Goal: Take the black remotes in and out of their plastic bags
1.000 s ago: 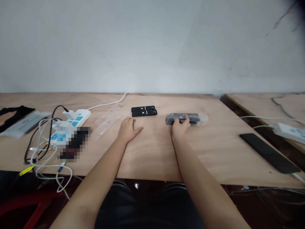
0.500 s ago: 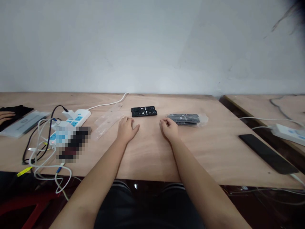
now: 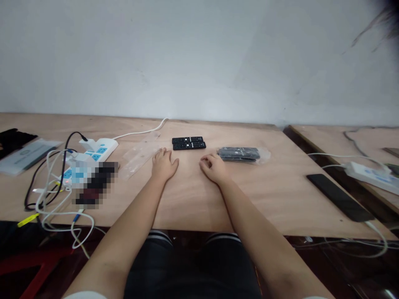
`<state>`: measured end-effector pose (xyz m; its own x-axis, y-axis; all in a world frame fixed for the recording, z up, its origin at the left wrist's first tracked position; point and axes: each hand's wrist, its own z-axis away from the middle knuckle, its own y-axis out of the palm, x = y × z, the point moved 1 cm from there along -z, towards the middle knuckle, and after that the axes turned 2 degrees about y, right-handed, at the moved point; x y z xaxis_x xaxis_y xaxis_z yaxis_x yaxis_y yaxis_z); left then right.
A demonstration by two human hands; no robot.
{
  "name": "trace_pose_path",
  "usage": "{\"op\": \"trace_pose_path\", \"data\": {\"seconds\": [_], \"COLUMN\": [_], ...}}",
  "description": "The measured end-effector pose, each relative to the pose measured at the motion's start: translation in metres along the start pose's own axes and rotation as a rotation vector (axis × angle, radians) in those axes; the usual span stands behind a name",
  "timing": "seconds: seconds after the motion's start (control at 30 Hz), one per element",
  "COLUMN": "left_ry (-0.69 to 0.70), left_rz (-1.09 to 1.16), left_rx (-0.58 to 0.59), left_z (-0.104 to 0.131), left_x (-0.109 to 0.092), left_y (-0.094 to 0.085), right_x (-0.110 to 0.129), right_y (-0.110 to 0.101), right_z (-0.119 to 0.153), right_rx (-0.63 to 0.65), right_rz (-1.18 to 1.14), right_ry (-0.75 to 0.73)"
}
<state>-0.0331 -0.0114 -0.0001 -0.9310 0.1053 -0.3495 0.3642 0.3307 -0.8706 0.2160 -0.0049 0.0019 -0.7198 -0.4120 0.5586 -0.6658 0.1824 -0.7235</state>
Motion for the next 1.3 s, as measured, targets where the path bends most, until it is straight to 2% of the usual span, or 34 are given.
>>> {"op": "trace_pose_path", "data": {"seconds": [0.1,0.2,0.4,0.57,0.77,0.97,1.13,1.3], "left_ry": [0.046,0.057,0.067,0.043,-0.074,-0.194,-0.203,-0.137], "left_rz": [0.008,0.009,0.048,0.043,-0.027,-0.028,0.011,0.042], "left_rx": [0.072,0.101,0.067,0.045,-0.032,-0.013,0.002,0.013], "left_z": [-0.001,-0.001,-0.002,0.0,0.003,0.004,0.005,0.005], "left_x": [0.0,0.0,0.001,0.001,0.006,0.014,0.015,0.013], "left_y": [0.003,0.004,0.005,0.004,-0.008,-0.009,-0.008,-0.009], "right_x": [0.004,0.008,0.015,0.008,-0.001,0.001,0.003,0.0], "right_y": [0.003,0.006,0.011,0.025,0.034,0.031,0.031,0.033], "right_z": [0.001,0.001,-0.008,-0.027,-0.037,-0.035,-0.034,-0.034], "right_rx": [-0.005,0.044,0.039,0.093,0.173,0.134,0.104,0.083], "right_rz": [0.146,0.248,0.35,0.373,0.33,0.353,0.389,0.385], "right_ry": [-0.109,-0.137,-0.173,-0.191,-0.163,-0.128,-0.124,-0.096]}}
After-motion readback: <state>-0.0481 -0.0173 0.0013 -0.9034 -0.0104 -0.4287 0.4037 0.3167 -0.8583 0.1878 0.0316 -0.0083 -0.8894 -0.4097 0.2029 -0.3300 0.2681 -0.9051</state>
